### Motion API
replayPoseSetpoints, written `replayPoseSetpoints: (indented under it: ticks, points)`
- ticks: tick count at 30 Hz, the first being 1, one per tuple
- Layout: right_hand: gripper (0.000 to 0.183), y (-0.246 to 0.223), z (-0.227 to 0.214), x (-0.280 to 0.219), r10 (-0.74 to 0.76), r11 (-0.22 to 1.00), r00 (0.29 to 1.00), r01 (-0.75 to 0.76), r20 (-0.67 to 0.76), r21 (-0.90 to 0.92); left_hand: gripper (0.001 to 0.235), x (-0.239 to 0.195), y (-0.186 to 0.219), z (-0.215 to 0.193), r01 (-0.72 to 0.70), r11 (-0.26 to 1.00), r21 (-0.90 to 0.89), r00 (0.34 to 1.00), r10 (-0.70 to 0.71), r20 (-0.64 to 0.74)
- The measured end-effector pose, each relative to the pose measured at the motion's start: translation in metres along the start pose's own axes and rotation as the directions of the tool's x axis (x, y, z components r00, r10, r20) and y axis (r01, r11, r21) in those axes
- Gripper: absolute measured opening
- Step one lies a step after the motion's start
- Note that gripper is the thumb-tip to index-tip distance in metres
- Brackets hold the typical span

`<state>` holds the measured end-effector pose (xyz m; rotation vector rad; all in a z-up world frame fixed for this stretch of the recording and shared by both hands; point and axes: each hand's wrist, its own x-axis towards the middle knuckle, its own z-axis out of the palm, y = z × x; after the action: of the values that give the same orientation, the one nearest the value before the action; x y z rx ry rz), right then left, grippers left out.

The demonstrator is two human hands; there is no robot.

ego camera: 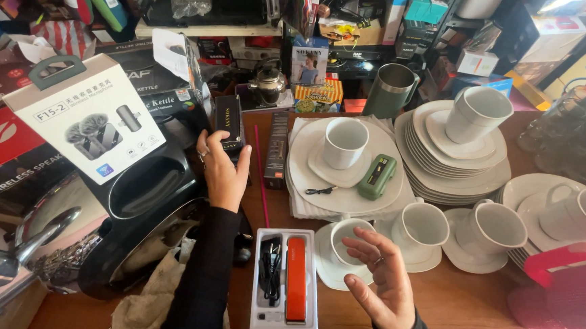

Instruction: Unboxing and inspecting a pair of professional hair clippers.

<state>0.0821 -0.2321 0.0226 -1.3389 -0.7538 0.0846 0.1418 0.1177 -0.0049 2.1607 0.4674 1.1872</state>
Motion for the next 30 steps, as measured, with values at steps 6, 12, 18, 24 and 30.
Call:
replayPoseSetpoints:
  ticks: [6,12,18,24,30]
  points:
    - [0.048,0.002,-0.002,-0.004,-0.011,1.0,0.996,0.013,0.087,-0.022,0.064,-0.02,0.032,-0.035,-0.207,0.975,0.078,0.977,0.201,0.074]
    - [0.022,0.014,-0.007,-0.01,-0.107,0.962,0.888,0.207,0.447,-0.181,0.028,-0.06,0.071,-0.091,-0.274,0.961,0.034,0.935,0.258,0.244]
    - [0.03,0.057,-0.007,-0.031,-0.096,0.836,0.809,0.382,0.579,-0.395,0.027,-0.122,0.064,-0.112,-0.065,0.99,0.126,0.87,-0.006,0.494]
    - [0.03,0.078,-0.015,-0.04,-0.089,0.791,0.817,0.405,0.569,-0.458,0.022,-0.169,0.025,-0.108,-0.069,0.963,0.261,0.894,-0.056,0.444]
    - [0.038,0.099,-0.024,-0.063,0.005,0.7,0.862,0.359,0.507,-0.617,0.021,-0.183,0.02,-0.108,-0.087,0.943,0.32,0.908,-0.057,0.415]
